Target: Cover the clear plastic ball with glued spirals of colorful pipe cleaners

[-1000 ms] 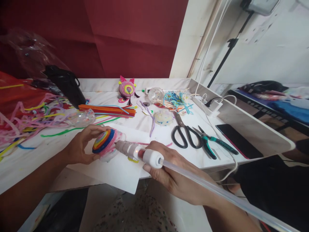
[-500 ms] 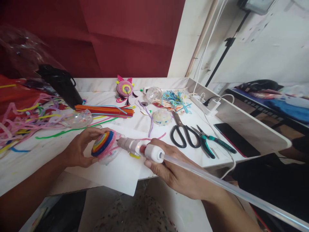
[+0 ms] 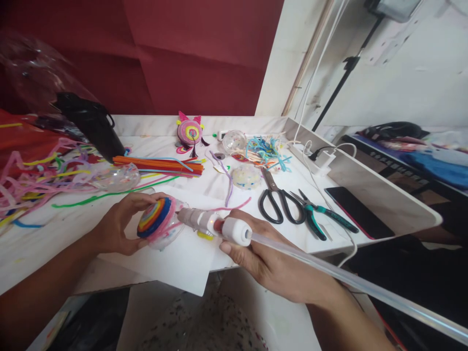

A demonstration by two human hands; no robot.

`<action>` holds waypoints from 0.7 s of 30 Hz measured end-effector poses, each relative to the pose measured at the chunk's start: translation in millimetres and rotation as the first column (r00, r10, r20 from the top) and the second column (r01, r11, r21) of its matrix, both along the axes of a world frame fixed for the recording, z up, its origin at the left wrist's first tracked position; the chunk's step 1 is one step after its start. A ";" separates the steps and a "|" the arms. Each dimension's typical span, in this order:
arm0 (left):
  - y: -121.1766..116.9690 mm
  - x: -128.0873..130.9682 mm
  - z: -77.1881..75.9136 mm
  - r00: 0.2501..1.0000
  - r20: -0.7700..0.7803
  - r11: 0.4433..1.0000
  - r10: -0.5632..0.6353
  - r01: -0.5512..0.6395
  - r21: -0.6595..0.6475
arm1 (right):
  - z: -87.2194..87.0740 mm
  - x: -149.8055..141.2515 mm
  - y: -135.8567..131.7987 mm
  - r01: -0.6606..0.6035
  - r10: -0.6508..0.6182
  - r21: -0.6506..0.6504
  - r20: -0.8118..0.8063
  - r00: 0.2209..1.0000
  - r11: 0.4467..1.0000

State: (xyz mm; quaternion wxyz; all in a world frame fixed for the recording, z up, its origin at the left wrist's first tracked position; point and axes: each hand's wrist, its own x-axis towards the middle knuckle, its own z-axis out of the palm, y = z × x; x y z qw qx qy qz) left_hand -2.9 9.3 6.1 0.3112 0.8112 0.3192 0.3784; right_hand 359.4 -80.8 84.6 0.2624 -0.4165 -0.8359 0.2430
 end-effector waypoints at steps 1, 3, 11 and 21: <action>-0.7 0.4 0.4 1.000 -0.004 1.000 0.007 -0.007 -0.006 | -0.3 0.1 0.5 -0.001 0.001 0.002 0.005 1.000 1.000; -2.2 0.9 1.1 1.000 -0.003 1.000 0.008 -0.008 -0.006 | -0.5 0.2 1.1 0.004 -0.004 0.001 0.013 1.000 1.000; -3.0 -0.6 -2.3 0.995 0.031 0.982 -0.093 0.087 0.167 | -0.4 1.0 -0.1 0.062 -0.061 -0.026 0.041 0.997 0.998; -5.4 -0.2 -4.1 0.990 0.032 0.954 -0.135 0.121 0.273 | 3.7 1.6 -2.1 0.039 -0.038 -0.003 0.046 0.998 0.999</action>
